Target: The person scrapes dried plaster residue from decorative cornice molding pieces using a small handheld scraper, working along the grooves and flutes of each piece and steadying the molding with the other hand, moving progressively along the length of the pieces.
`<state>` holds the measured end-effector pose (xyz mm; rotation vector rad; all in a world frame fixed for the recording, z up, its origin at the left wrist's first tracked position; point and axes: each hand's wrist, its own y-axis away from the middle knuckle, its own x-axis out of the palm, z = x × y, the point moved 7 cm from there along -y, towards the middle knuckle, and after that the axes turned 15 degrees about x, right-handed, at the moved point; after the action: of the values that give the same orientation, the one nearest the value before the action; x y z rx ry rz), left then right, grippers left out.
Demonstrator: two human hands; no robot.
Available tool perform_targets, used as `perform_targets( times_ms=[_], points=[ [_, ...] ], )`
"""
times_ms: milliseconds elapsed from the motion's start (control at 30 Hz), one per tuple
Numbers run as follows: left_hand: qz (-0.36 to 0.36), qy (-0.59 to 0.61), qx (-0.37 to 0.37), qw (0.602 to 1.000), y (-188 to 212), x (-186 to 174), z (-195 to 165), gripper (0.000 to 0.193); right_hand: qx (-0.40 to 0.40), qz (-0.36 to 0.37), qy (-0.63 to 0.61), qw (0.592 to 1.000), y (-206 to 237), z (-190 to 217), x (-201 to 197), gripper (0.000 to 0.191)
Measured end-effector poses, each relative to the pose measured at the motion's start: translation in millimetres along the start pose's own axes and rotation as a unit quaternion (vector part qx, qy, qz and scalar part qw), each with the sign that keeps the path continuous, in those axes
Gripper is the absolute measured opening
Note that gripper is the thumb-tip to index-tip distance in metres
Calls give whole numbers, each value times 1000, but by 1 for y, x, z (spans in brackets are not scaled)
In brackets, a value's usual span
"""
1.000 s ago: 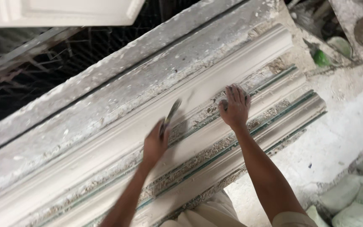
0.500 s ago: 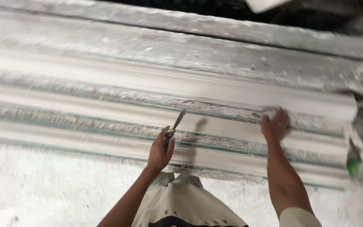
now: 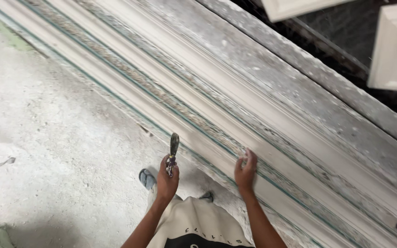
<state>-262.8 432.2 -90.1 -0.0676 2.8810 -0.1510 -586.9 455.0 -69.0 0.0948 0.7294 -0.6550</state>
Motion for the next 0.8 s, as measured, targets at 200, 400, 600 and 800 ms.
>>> perform_targets(
  times_ms=[200, 400, 600, 800],
  points=[
    [-46, -17, 6, 999, -54, -133, 53, 55, -60, 79, -84, 991, 31, 132, 139, 34],
    [-91, -70, -56, 992, -123, -302, 95, 50, -77, 189, -130, 970, 50, 258, 286, 20],
    [-161, -69, -33, 984, -168, -426, 117, 43, 56, 339, -211, 915, 63, 339, 394, 18],
    [-207, 59, -215, 953, -184, -445, 171, 42, 31, 351, -103, 930, 31, 371, 463, 22]
  ],
)
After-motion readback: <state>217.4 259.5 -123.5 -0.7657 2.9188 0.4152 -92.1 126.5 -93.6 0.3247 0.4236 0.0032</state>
